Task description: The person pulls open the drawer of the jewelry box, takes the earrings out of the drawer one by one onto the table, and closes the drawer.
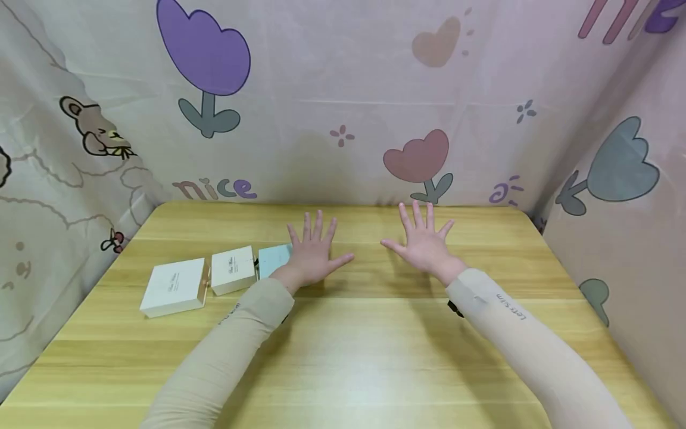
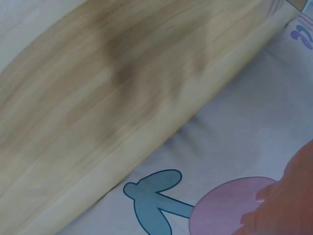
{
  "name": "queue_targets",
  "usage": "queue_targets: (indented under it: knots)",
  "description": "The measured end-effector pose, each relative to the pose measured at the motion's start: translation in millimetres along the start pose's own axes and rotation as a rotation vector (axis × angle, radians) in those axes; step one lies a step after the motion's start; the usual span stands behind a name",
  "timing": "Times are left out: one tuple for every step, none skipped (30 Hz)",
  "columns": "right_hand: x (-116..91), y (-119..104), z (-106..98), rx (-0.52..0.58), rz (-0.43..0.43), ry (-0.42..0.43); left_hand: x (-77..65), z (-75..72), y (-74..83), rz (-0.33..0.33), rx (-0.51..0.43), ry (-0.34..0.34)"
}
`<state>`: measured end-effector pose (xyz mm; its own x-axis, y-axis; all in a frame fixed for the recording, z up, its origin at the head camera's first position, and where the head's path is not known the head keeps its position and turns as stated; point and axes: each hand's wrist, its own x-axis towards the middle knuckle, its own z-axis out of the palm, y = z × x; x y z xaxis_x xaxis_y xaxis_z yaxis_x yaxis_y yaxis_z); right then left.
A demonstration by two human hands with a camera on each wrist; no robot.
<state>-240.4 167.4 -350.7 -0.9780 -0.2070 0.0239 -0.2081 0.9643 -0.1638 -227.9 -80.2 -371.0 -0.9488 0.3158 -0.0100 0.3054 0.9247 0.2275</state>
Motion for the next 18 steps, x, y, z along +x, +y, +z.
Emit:
queue_targets:
  knots:
    - [0, 1, -1, 0.002, 0.001, 0.000, 0.6, 0.3, -1.2, -0.001, -0.003, 0.005]
    - [0, 1, -1, 0.002, 0.001, 0.002, 1.1, 0.5, -2.5, -0.005, -0.004, 0.005]
    - [0, 2, -1, 0.004, 0.000, 0.003, 1.1, 0.5, -4.2, -0.007, -0.009, 0.007]
    - [-1, 2, -1, 0.003, 0.000, 0.004, 1.3, 1.1, -6.2, -0.010, -0.015, 0.007]
    - [-1, 3, -2, 0.002, 0.001, 0.003, 0.9, 1.0, -8.2, -0.013, -0.019, 0.005]
    - [-1, 3, -2, 0.000, 0.001, 0.004, 0.6, 0.9, -10.4, -0.018, -0.019, 0.002]
    - [-2, 4, -2, 0.000, 0.003, 0.005, 0.1, 0.5, -12.5, -0.022, -0.024, -0.003]
    - [-2, 4, -2, -0.001, 0.005, 0.005, -0.7, -0.3, -14.6, -0.027, -0.025, -0.009]
    - [-2, 5, -2, -0.003, 0.008, 0.005, -1.6, -1.3, -16.9, -0.030, -0.026, -0.012]
    - [-3, 5, -2, -0.006, 0.011, 0.004, -2.6, -2.8, -18.9, -0.035, -0.027, -0.018]
    - [-3, 6, -2, -0.006, 0.013, 0.005, -3.8, -4.7, -21.0, -0.042, -0.024, -0.024]
    - [-3, 6, -2, -0.005, 0.014, 0.006, -4.9, -6.1, -23.1, -0.047, -0.021, -0.029]
    - [-4, 6, -2, -0.004, 0.017, 0.006, -6.2, -7.9, -25.3, -0.052, -0.017, -0.036]
    - [-4, 7, -2, -0.003, 0.019, 0.007, -7.5, -10.0, -27.4, -0.060, -0.017, -0.043]
    - [-4, 7, -2, 0.000, 0.021, 0.009, -8.9, -12.2, -29.5, -0.065, -0.017, -0.049]
    - [-4, 7, -2, 0.003, 0.021, 0.010, -10.2, -14.2, -32.0, -0.076, -0.017, -0.062]
    - [-4, 7, -2, 0.009, 0.022, 0.011, -11.9, -16.6, -34.3, -0.090, -0.019, -0.080]
    - [-4, 8, -2, 0.013, 0.022, 0.011, -13.7, -19.0, -36.4, -0.110, -0.013, -0.104]
